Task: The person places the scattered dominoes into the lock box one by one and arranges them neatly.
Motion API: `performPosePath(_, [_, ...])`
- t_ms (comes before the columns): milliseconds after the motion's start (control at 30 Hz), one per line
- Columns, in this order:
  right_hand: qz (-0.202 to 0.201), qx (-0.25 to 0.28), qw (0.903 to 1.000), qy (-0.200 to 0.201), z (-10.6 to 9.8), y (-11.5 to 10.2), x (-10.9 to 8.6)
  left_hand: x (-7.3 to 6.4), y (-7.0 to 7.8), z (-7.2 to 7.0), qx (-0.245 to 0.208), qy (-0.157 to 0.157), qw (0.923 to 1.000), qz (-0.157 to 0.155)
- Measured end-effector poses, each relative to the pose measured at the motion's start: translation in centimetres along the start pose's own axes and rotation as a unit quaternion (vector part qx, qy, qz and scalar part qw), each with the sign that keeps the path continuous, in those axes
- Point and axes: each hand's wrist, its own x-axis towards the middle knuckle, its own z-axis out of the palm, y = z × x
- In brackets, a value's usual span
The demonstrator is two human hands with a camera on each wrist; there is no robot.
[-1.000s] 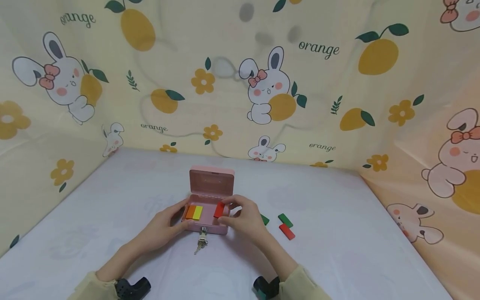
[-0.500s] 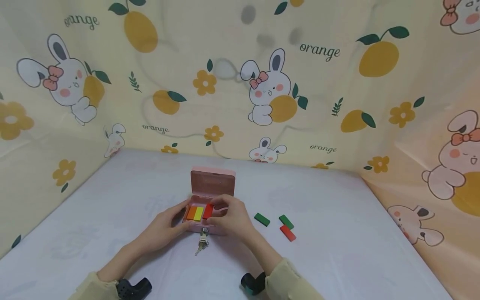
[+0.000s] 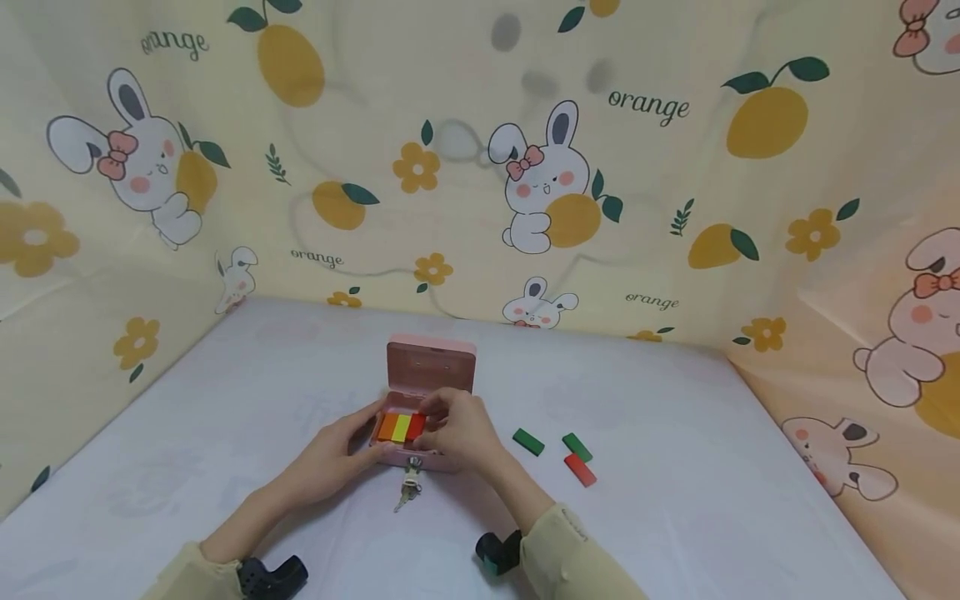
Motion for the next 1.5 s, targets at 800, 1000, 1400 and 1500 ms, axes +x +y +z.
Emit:
performPosePath(800, [-0.013, -0.109, 0.9939, -0.01, 1.0, -0.1, 0.5, 0.0, 0.0, 0.2, -0.003, 0.003, 1.0, -0.008])
performPosePath(1000, [-0.018, -0.111, 0.9936, -0.006, 1.0, 0.0, 0.4, -0.1, 0.1, 0.2, -0.001, 0.004, 0.9999, -0.011])
performPosePath(1400, [-0.008, -0.124, 0.9923, 0.0, 1.1, -0.1, 0.5, 0.0, 0.1, 0.2, -0.002, 0.005, 1.0, -0.003])
performPosePath(1500, [-0.006, -0.123, 0.9923, 0.002, 1.1, -0.1, 0.5, 0.0, 0.2, 0.1, -0.003, 0.005, 1.0, -0.004])
